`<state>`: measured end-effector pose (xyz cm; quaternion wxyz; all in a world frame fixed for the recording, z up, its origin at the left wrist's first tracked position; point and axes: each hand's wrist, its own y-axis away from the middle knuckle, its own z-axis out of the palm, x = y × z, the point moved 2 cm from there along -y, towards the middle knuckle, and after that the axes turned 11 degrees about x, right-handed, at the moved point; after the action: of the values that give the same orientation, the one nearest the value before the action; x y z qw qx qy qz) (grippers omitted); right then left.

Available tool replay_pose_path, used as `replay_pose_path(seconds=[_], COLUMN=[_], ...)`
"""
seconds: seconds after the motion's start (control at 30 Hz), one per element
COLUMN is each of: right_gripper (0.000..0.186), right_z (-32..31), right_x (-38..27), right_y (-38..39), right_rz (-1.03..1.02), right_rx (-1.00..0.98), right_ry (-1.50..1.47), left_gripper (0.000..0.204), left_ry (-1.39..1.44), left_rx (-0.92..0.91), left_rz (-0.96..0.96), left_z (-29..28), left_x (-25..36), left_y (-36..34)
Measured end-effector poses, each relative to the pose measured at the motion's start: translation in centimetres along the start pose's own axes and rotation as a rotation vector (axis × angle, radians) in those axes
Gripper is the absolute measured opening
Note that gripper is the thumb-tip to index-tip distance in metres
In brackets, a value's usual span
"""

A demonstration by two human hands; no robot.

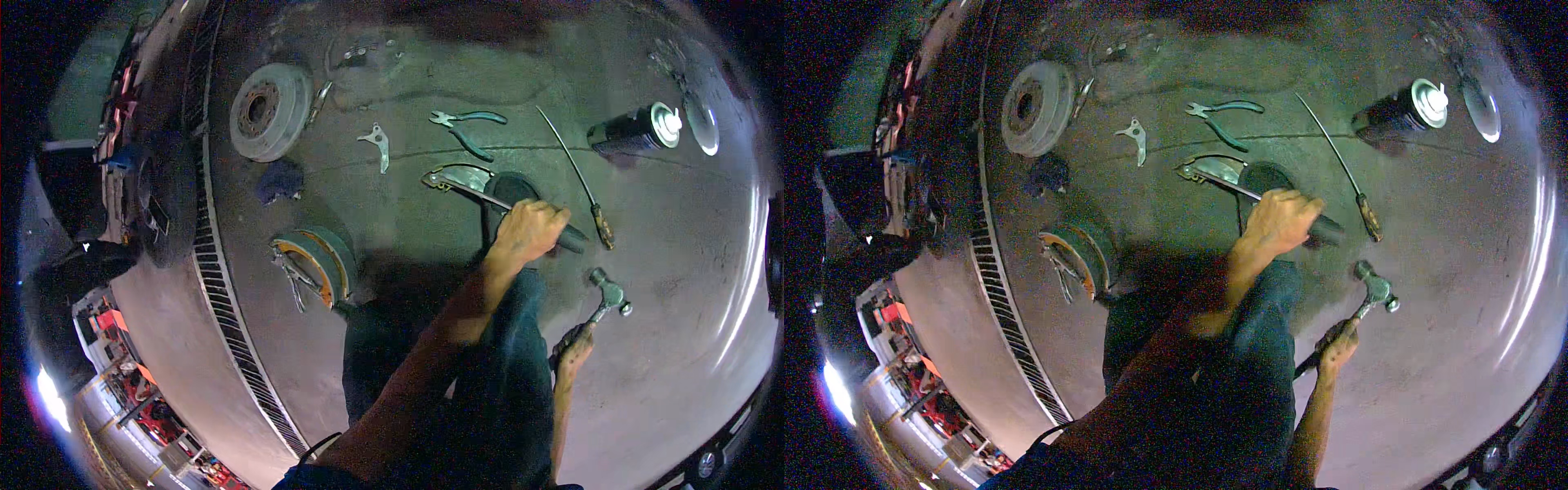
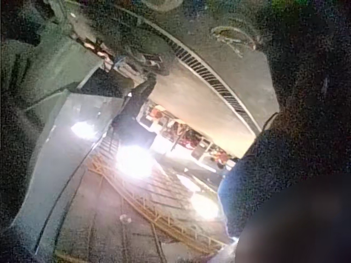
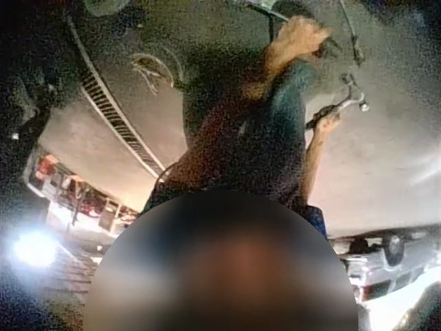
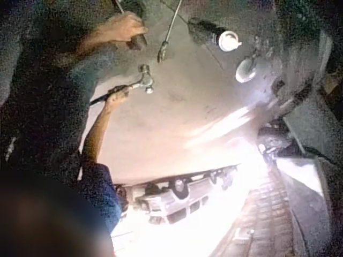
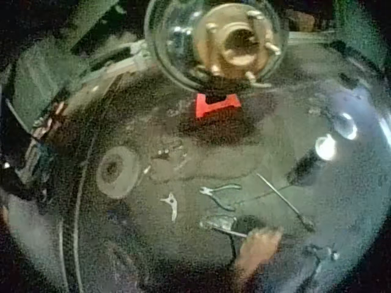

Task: Cleaning and assembling brake components on the floor of a garage.

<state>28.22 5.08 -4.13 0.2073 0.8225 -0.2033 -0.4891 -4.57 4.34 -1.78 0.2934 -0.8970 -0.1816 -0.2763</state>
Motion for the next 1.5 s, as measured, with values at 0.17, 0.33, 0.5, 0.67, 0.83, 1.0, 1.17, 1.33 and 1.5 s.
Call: replay_pose_path(seconds=[0.17, 0.33, 0.5, 0.67, 0.83, 1.0, 1.17, 1.33, 1.5], right_gripper=[0.055, 0.051, 0.047, 0.045, 0.043, 0.045, 0.050, 0.049, 0.048], right_z=[-1.6, -1.0, -0.1, 3.4, 11.3, 20.5, 26.7, 28.0, 28.2], right_x=[2.2, 1.1, -1.6, -7.5, -14.9, -19.4, -19.0, -17.6, -18.0], right_y=[-1.4, -1.7, -1.2, -0.3, 2.5, 5.1, 5.1, 4.5, 4.5], right_rz=[-0.055, -0.144, -0.323, -0.572, -0.702, -0.868, -1.255, -1.343, -1.370], right_rx=[-0.057, -0.122, -0.156, -0.033, -0.078, -0.187, -0.284, -0.329, -0.393], right_ry=[0.181, 0.506, 0.866, 1.234, 0.845, 0.754, 0.864, 0.914, 0.887], left_gripper=[0.018, 0.011, 0.041, 0.056, 0.087, 0.088, 0.070, 0.075, 0.071], left_ry=[0.026, 0.127, -0.014, -0.142, -0.199, -0.048, 0.012, 0.203, -0.012], left_rx=[0.082, -0.027, -0.225, -0.291, -0.206, 0.340, 0.466, 0.597, 0.481], left_rz=[0.099, 0.337, -0.557, -0.913, -0.987, -1.172, -1.185, -1.080, -1.199], left_z=[-1.0, -5.0, -8.6, -11.7, -12.1, -10.6, -9.5, -8.6, -7.1], left_x=[0.6, 6.8, 1.8, -5.6, -8.3, -11.4, -13.0, -14.1, -15.2], left_y=[1.5, 2.9, 4.5, 10.2, 11.9, 9.0, 8.4, 9.1, 9.2])
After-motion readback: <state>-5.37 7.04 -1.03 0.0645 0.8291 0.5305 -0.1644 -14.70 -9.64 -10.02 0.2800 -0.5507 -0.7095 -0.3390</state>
